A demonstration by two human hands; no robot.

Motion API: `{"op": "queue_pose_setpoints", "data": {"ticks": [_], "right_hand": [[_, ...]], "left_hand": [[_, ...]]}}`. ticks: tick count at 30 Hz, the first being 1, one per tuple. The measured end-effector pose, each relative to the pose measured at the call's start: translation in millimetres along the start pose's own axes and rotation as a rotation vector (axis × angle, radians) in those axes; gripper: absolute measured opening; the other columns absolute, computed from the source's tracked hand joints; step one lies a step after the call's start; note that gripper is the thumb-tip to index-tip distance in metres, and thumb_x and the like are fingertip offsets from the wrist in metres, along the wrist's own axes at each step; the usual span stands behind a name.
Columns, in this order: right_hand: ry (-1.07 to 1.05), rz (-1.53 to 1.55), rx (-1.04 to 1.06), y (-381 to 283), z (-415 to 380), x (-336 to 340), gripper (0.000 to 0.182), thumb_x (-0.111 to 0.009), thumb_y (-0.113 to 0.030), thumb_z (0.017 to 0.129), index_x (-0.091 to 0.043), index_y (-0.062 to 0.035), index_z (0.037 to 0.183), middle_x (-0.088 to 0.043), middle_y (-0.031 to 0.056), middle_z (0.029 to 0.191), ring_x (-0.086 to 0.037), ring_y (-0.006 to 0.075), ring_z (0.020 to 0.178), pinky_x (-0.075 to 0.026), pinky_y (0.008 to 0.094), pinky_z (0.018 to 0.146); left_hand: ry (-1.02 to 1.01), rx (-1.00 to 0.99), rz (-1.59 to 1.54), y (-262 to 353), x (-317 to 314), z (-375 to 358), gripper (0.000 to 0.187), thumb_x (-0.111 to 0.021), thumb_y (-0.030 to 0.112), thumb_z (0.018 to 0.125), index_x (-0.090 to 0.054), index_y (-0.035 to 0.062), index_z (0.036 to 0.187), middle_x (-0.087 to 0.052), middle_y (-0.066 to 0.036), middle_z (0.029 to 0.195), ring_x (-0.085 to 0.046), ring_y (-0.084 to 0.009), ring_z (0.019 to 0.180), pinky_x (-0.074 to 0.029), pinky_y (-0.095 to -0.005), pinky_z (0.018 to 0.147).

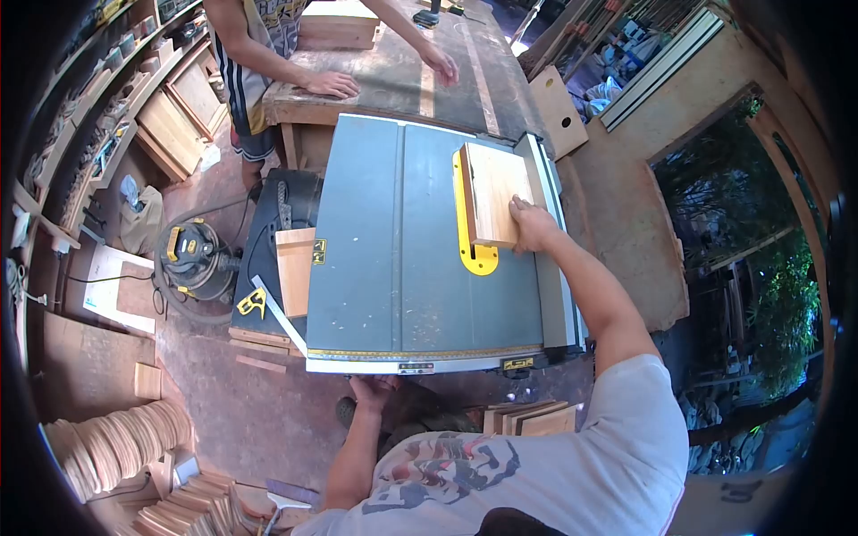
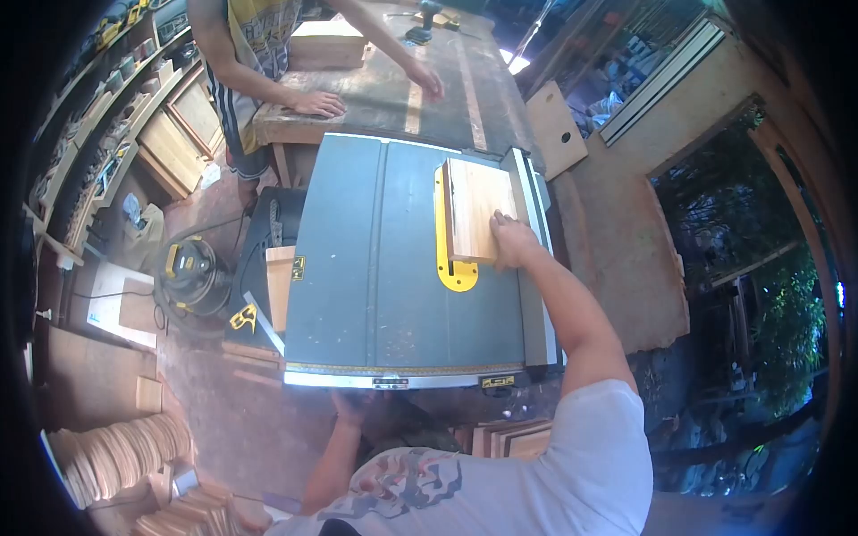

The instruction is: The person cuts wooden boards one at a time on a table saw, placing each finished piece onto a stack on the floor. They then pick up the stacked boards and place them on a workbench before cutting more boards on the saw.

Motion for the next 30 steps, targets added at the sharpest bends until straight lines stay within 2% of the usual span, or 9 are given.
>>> {"op": "queue_pose_setpoints", "data": {"ticks": [2,5,15,20,23,25,26,28,30], "right_hand": [[0.011,-0.005,-0.001,5,2,-1,0.117,-0.092,-0.033,0.057,-0.031,0.0030,0.151,-0.031,0.0223,0.160,-0.038,0.0329,0.144,-0.035,0.0406,0.118],[0.037,0.005,-0.016,-2,19,8,0.122,-0.094,-0.033,0.054,-0.031,0.0042,0.151,-0.031,0.0220,0.160,-0.042,0.0333,0.141,-0.038,0.0377,0.115],[0.112,0.004,0.015,34,86,14,0.120,-0.093,-0.033,0.055,-0.032,0.0063,0.150,-0.032,0.0255,0.158,-0.045,0.0348,0.139,-0.040,0.0353,0.114],[0.008,0.014,-0.069,37,119,41,0.110,-0.095,-0.020,0.054,-0.038,0.0067,0.144,-0.037,0.0256,0.155,-0.053,0.0376,0.130,-0.047,0.0384,0.107],[0.061,-0.024,-0.096,49,148,36,0.110,-0.095,-0.019,0.056,-0.036,0.0053,0.145,-0.042,0.0246,0.151,-0.055,0.0365,0.128,-0.048,0.0385,0.107],[0.086,-0.021,-0.146,59,171,32,0.108,-0.094,-0.016,0.056,-0.036,0.0039,0.145,-0.045,0.0230,0.149,-0.055,0.0349,0.129,-0.048,0.0388,0.107],[0.098,-0.012,-0.169,63,184,29,0.107,-0.094,-0.015,0.056,-0.036,0.0032,0.145,-0.046,0.0222,0.148,-0.055,0.0340,0.129,-0.049,0.0389,0.106],[0.097,0.011,-0.196,70,203,26,0.105,-0.094,-0.014,0.057,-0.038,0.0022,0.144,-0.048,0.0202,0.147,-0.055,0.0330,0.129,-0.049,0.0396,0.106],[0.073,0.013,-0.229,72,210,29,0.097,-0.091,-0.012,0.061,-0.039,0.0002,0.143,-0.049,0.0182,0.147,-0.056,0.0331,0.129,-0.050,0.0412,0.105]], "left_hand": [[-0.050,0.036,-0.204,-9,16,1,0.058,-0.043,0.055,0.097,-0.063,0.0034,0.112,-0.068,-0.013,0.100,-0.064,-0.0310,0.085,-0.053,-0.0457,0.073],[0.304,-0.063,-0.035,8,-23,-5,0.057,-0.042,0.055,0.098,-0.062,0.0037,0.114,-0.067,-0.013,0.099,-0.063,-0.0312,0.084,-0.052,-0.0452,0.071],[0.158,-0.059,0.010,3,-17,5,0.062,-0.039,0.060,0.099,-0.057,0.0064,0.124,-0.065,-0.013,0.111,-0.063,-0.0307,0.088,-0.052,-0.0445,0.067],[0.090,-0.033,0.071,8,-23,-2,0.069,-0.039,0.065,0.098,-0.054,0.0085,0.134,-0.065,-0.014,0.121,-0.067,-0.0323,0.102,-0.058,-0.0458,0.073],[0.048,-0.039,0.017,8,-34,2,0.069,-0.040,0.065,0.098,-0.054,0.0083,0.134,-0.065,-0.014,0.122,-0.067,-0.0306,0.103,-0.058,-0.0451,0.073],[0.110,0.035,-0.309,0,-35,5,0.070,-0.040,0.066,0.097,-0.056,0.0086,0.134,-0.066,-0.013,0.123,-0.066,-0.0285,0.107,-0.057,-0.0457,0.085],[0.125,0.103,-0.638,-5,-41,7,0.070,-0.041,0.066,0.097,-0.056,0.0089,0.133,-0.066,-0.012,0.123,-0.065,-0.0279,0.108,-0.056,-0.0459,0.089],[0.190,0.084,-0.596,-1,-39,8,0.070,-0.041,0.067,0.097,-0.056,0.0088,0.134,-0.065,-0.013,0.125,-0.063,-0.0280,0.112,-0.053,-0.0466,0.095],[0.289,-0.067,0.138,7,-12,2,0.072,-0.042,0.067,0.096,-0.054,0.0083,0.137,-0.061,-0.015,0.131,-0.060,-0.0292,0.117,-0.050,-0.0477,0.101]]}}
Point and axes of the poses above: each hand's wrist, its own z-axis towards the middle knuckle, its own x-axis out of the back of the hand, y = z × x, the point moved 5 cm from there along z, towards the middle knuckle
